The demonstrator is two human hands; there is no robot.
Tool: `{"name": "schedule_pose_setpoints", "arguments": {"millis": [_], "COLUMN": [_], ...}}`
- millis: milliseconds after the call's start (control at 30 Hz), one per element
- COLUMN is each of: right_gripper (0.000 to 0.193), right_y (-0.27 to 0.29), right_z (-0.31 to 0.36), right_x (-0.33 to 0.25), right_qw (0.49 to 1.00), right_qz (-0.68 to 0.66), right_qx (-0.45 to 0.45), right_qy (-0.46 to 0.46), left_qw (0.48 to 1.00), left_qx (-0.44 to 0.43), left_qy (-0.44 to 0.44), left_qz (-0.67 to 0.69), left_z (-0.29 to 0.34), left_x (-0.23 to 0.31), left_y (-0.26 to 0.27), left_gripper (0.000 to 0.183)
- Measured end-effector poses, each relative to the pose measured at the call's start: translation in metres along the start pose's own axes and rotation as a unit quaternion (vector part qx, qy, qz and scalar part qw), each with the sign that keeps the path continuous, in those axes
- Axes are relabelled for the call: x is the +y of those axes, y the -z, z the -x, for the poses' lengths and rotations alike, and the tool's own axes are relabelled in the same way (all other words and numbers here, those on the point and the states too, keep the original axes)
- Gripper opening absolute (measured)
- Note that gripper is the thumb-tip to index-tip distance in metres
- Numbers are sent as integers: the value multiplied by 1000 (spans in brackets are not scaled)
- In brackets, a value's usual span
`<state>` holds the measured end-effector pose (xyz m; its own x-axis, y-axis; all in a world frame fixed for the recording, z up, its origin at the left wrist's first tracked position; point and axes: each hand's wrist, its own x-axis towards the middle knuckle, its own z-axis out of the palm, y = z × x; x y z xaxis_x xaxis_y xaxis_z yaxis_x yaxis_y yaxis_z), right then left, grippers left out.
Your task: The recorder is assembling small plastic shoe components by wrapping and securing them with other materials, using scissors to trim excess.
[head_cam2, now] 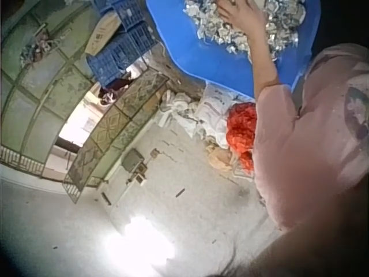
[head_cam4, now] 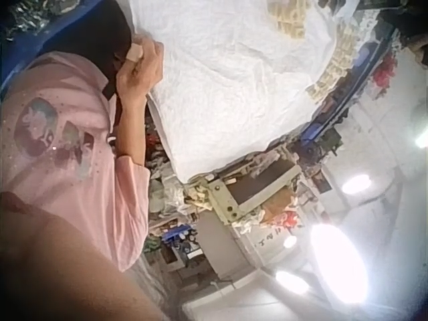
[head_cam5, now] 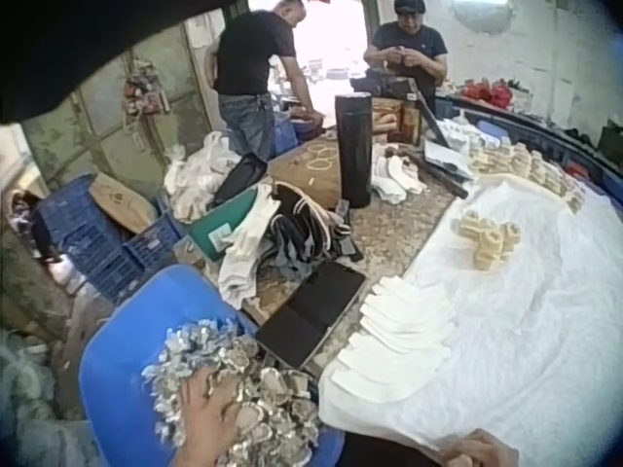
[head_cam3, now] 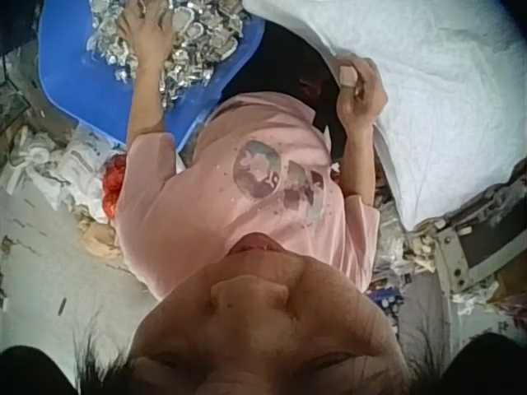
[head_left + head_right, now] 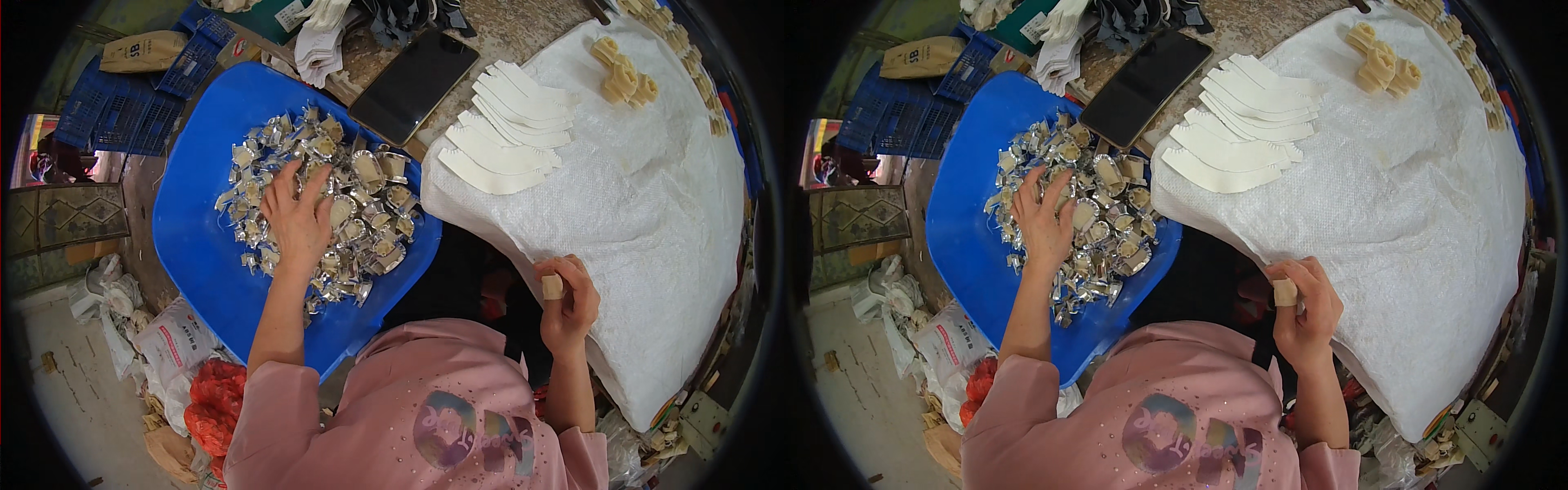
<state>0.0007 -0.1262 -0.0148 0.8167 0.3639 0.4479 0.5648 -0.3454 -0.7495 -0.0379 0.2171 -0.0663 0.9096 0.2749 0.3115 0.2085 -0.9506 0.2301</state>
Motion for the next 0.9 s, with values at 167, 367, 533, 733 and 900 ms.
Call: {"name": "schedule_pose_setpoints", "arguments": {"millis": [167, 367, 533, 733, 900], "right_gripper": [22, 20, 20, 20, 19], "right_y": [-1, -2, -2, -5, -4], "right_z": [0, 2, 2, 2, 3], "right_x": [3, 4, 5, 8, 4], "right_qw": [1000, 1000, 1000, 1000, 999], "right_qz": [-2, 11, 2, 23, 23], "right_qx": [4, 6, 8, 9, 6], "right_qy": [-2, -11, -7, -11, -28], "left_qw": [999, 999, 997, 996, 976], "left_qx": [29, 47, 69, 59, -18], "left_qy": [-6, -9, 1, -53, -3], "left_qz": [-15, -14, -22, -29, 218], "left_z": [-5, -12, -10, -2, 6], "left_x": [-10, -25, -56, -13, 8], "left_y": [-6, -11, -4, 1, -13], "left_gripper": [46, 43, 42, 40, 29]}}
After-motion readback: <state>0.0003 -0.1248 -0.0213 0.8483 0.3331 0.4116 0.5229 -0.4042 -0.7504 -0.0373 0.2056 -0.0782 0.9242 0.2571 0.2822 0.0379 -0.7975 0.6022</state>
